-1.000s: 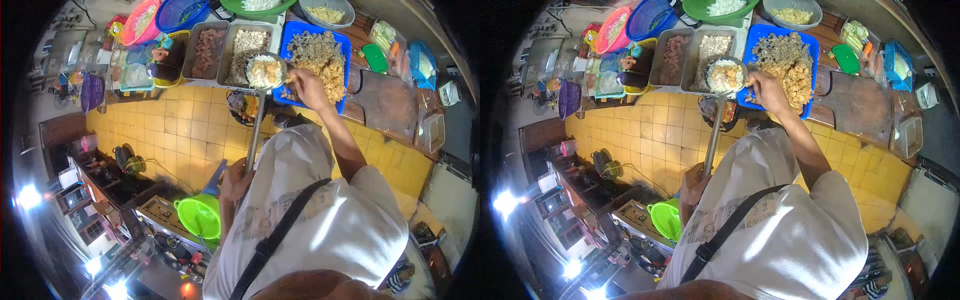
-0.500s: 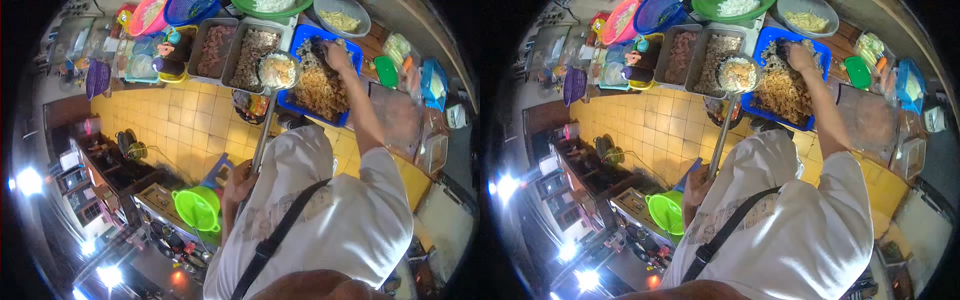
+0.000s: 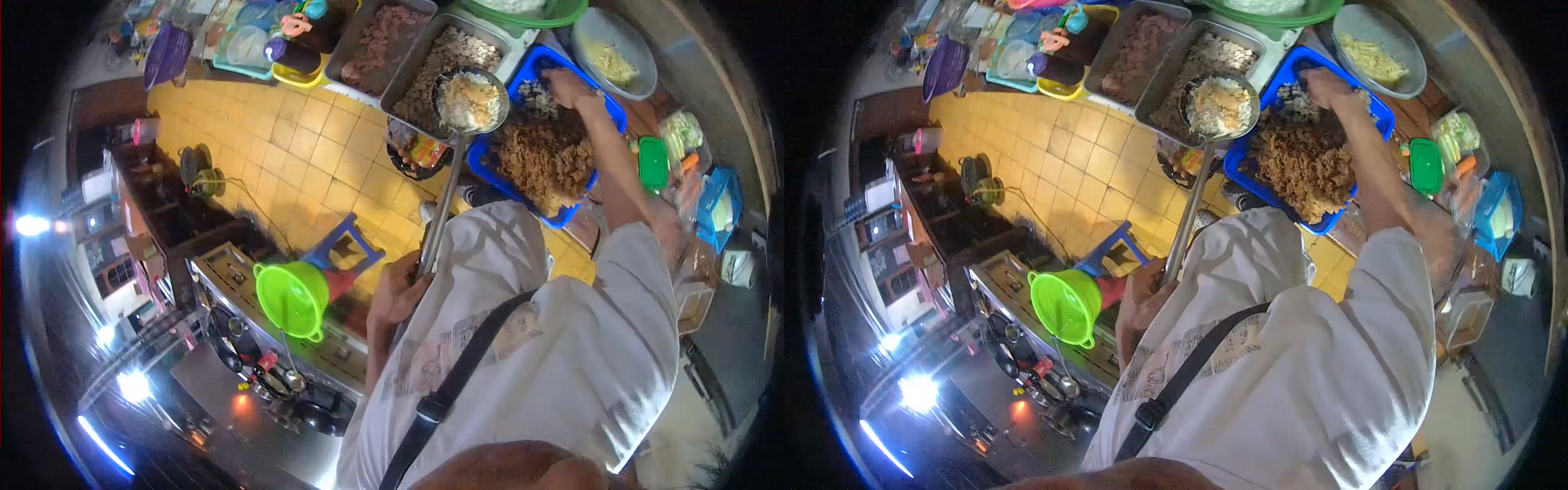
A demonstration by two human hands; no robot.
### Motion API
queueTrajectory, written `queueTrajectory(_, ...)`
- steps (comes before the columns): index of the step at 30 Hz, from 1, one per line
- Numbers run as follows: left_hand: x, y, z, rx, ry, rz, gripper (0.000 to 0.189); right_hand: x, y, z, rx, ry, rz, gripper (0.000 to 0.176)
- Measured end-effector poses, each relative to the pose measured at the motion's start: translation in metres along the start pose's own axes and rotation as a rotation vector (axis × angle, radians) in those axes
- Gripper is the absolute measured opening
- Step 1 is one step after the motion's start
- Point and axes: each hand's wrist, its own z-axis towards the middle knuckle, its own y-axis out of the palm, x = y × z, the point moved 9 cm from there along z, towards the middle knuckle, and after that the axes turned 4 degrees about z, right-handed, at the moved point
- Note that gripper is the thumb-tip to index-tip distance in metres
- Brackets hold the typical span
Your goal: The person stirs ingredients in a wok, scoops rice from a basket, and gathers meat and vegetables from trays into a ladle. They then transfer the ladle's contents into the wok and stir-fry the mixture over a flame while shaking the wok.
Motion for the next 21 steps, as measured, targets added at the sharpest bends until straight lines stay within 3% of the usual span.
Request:
queueTrajectory(2,0.011,-0.002,-0.002,0.02,0.007,0.013,0.039,0.007,-0.022,-0.014,0.003,0.159,0.283,0.043)
queueTrajectory(3,0.023,-0.004,-0.003,0.032,0.045,0.001,0.038,0.011,-0.019,-0.015,0.006,0.187,0.425,0.032)
queueTrajectory(8,0.007,0.0,0.004,0.01,0.037,0.046,0.034,-0.004,-0.028,-0.033,0.239,-0.12,0.262,0.029)
queueTrajectory(10,0.017,-0.003,0.003,0.039,0.088,0.047,0.031,0.003,-0.023,-0.033,0.112,0.039,0.459,0.028)
queueTrajectory(12,0.016,0.0,0.005,0.05,0.085,-0.032,0.03,0.001,-0.011,-0.033,0.087,0.047,0.425,0.028)
queueTrajectory(14,0.021,-0.001,0.005,0.057,0.08,-0.11,0.03,-0.026,-0.024,-0.042,0.223,-0.066,0.429,0.029)
queueTrajectory(15,0.027,-0.003,0.005,0.021,0.062,-0.023,0.033,-0.027,-0.005,-0.035,0.09,-0.035,0.315,0.029)
queueTrajectory(18,0.027,-0.003,0.007,-0.006,0.058,0.067,0.038,-0.017,0.01,-0.032,0.029,0.025,0.269,0.03)
queueTrajectory(20,0.027,0.0,0.005,-0.006,0.065,0.061,0.038,-0.02,-0.011,-0.046,0.142,0.009,0.274,0.029)
queueTrajectory(21,0.029,0.0,0.004,-0.005,0.045,0.027,0.038,-0.01,-0.012,-0.048,0.135,0.064,0.463,0.028)
